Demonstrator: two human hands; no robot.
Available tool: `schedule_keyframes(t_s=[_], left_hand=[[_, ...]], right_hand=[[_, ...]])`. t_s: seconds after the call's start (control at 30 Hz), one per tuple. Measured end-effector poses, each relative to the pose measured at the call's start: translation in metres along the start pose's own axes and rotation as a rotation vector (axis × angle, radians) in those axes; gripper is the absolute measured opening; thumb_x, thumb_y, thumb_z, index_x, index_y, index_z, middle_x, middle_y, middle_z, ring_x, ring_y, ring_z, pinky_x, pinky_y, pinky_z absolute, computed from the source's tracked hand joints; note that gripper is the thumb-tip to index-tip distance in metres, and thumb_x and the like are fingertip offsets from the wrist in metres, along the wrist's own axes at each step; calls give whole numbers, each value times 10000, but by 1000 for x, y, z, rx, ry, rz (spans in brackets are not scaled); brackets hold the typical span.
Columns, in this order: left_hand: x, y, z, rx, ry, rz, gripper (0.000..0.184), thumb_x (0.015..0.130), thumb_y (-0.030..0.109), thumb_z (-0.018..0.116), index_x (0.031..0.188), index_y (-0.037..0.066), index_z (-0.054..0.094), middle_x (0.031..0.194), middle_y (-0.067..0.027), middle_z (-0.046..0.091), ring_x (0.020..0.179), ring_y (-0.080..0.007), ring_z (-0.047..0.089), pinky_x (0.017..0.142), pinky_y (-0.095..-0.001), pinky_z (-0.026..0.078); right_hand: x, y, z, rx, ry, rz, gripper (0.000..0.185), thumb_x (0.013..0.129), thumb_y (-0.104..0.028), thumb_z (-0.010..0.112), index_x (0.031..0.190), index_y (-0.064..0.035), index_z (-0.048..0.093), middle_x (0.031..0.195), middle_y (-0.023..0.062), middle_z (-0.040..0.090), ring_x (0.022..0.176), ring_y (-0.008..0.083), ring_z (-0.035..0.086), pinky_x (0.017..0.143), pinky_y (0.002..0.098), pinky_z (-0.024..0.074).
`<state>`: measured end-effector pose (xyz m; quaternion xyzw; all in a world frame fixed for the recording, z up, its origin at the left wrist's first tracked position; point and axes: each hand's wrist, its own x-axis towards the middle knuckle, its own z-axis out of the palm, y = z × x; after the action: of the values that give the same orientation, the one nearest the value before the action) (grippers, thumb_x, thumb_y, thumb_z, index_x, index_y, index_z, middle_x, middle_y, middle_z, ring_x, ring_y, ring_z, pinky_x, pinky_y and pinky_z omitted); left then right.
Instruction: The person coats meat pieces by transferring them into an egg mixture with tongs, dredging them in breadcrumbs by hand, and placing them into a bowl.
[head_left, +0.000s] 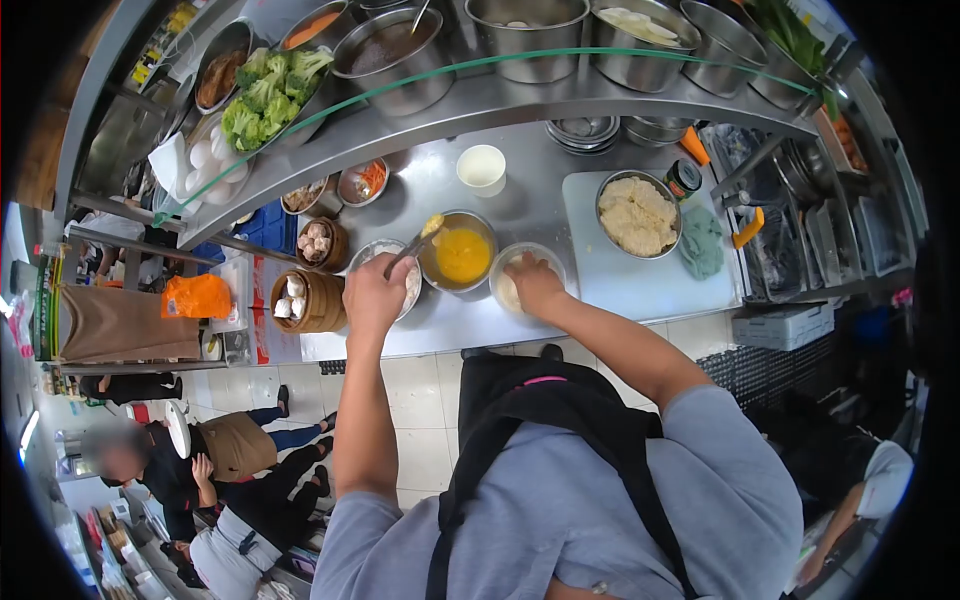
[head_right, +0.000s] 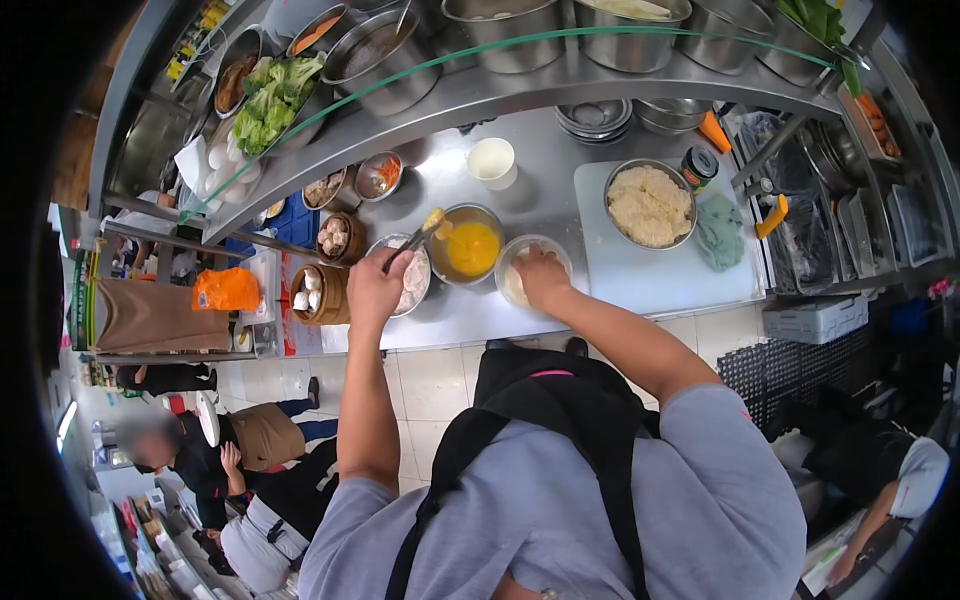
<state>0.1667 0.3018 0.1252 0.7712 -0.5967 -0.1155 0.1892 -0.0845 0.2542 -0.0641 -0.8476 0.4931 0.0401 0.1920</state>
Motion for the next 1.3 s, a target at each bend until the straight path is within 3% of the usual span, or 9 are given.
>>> schedule_keyframes(t_s=[0.23, 0.4, 0.5, 0.67, 0.9, 0.97, 1.13, 1.2, 1.3], left_hand=[[-17, -11, 25, -60, 95, -57, 312, 923, 378, 693, 934, 72, 756, 755, -207, 689, 743, -422, 673, 686, -490, 513], [-20, -29, 56, -186, 58, -58, 310, 925, 367, 687, 947, 66, 759, 773, -212, 696, 767, -428, 674, 701, -479, 516], [-20, -41, 77, -135, 73, -97, 305, 936, 355, 680, 917, 60, 752, 776, -211, 691, 763, -423, 664, 691, -475, 506], [-26, -8, 32, -189, -17, -88, 285, 921, 350, 710, 932, 69, 754, 742, -205, 673, 696, -397, 644, 662, -451, 494], [-58, 29, 79, -109, 58, 375, 304, 887, 339, 748, 1018, 64, 732, 830, -139, 712, 681, -341, 677, 607, -415, 525], [-68, 29, 108, 236, -200, 439, 288, 870, 327, 745, 1018, 84, 698, 874, -101, 695, 713, -329, 692, 601, -433, 536], [-76, 30, 95, 186, -221, 385, 271, 863, 313, 747, 968, 77, 665, 854, -87, 669, 739, -319, 696, 613, -442, 535], [-75, 31, 78, 166, -199, 374, 272, 860, 312, 749, 965, 76, 665, 849, -87, 670, 745, -317, 696, 621, -443, 536], [-75, 24, 69, 186, -238, 303, 298, 853, 316, 759, 1032, 83, 706, 909, -106, 710, 800, -319, 710, 666, -433, 551]], right_hand=[[-12, -11, -49, -38, -68, -3, 596, 831, -82, 663, 1409, -153, 536, 1411, 247, 480, 1206, 423, 598, 950, 463, 551], [-1, 6, -23, 112, -179, 40, 603, 799, -73, 689, 1384, -107, 547, 1458, 280, 452, 1223, 434, 592, 966, 477, 547], [1, 7, -41, 138, -172, 23, 586, 798, -52, 662, 1373, -98, 552, 1388, 280, 525, 1222, 411, 599, 992, 467, 531], [-11, 40, -65, 500, 53, -26, 511, 832, -122, 653, 1339, -93, 598, 1278, 184, 654, 1175, 358, 632, 1047, 431, 489], [-10, 57, -95, 1148, -11, 308, 344, 856, -142, 606, 1170, -35, 696, 1105, 159, 734, 1034, 314, 706, 909, 366, 550], [-2, 62, -72, 1053, 20, 231, 346, 855, -142, 605, 1170, -29, 694, 1122, 177, 725, 1056, 329, 698, 925, 376, 546], [-5, 45, -44, 565, 37, 37, 343, 846, -153, 631, 1142, 16, 670, 1205, 232, 676, 1010, 372, 695, 906, 405, 565], [-5, 27, -39, 382, -105, 82, 435, 818, -158, 641, 1207, 36, 651, 1236, 266, 659, 1176, 389, 632, 1017, 444, 507], [22, 33, 24, 290, -122, 94, 495, 767, -147, 702, 1226, 24, 628, 1235, 255, 660, 1182, 395, 624, 1018, 469, 499]])
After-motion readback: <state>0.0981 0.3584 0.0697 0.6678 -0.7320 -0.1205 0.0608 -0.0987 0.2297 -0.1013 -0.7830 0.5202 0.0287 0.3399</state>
